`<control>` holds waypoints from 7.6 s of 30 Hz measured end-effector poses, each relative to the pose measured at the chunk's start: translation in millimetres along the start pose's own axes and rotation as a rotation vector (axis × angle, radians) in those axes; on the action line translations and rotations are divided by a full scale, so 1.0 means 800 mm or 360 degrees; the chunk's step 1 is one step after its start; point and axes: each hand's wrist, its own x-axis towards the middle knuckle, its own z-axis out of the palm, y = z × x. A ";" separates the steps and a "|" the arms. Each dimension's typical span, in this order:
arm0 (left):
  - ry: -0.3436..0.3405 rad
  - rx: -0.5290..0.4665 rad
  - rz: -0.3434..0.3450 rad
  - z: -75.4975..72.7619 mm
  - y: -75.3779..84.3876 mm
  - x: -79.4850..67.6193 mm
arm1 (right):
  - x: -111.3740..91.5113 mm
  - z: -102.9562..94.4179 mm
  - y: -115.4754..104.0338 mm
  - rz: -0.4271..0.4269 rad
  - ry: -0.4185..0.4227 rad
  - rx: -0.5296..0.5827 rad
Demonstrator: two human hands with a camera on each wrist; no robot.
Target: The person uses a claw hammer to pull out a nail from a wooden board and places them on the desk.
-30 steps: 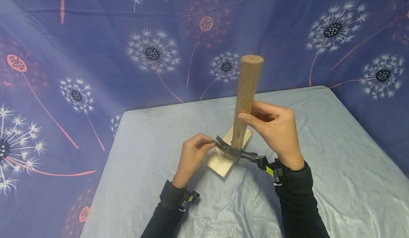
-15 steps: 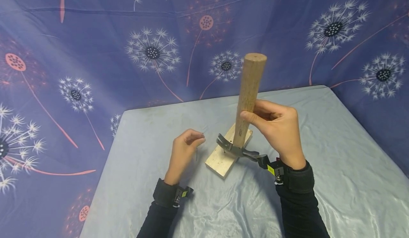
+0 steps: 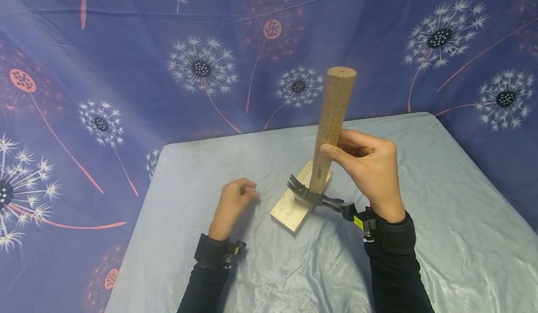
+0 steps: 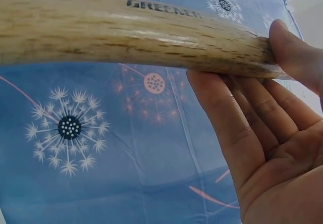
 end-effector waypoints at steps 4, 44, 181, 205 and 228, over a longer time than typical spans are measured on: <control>-0.0050 0.0055 -0.0079 0.001 -0.003 -0.002 | 0.000 -0.001 0.000 0.0008 -0.0004 -0.0015; 0.0199 0.0257 0.0158 0.035 0.016 -0.003 | -0.001 0.004 0.059 0.0361 -0.0368 -0.0464; 0.0126 -0.0438 0.1224 0.041 0.068 -0.017 | -0.010 0.007 -0.028 -0.0098 -0.0020 -0.0006; 0.0124 -0.0368 0.0544 -0.014 0.009 0.007 | -0.016 -0.008 -0.034 -0.0016 0.0148 -0.0257; -0.0251 -0.0117 -0.0283 0.003 -0.017 -0.002 | -0.009 -0.011 -0.027 -0.0026 0.0143 -0.0251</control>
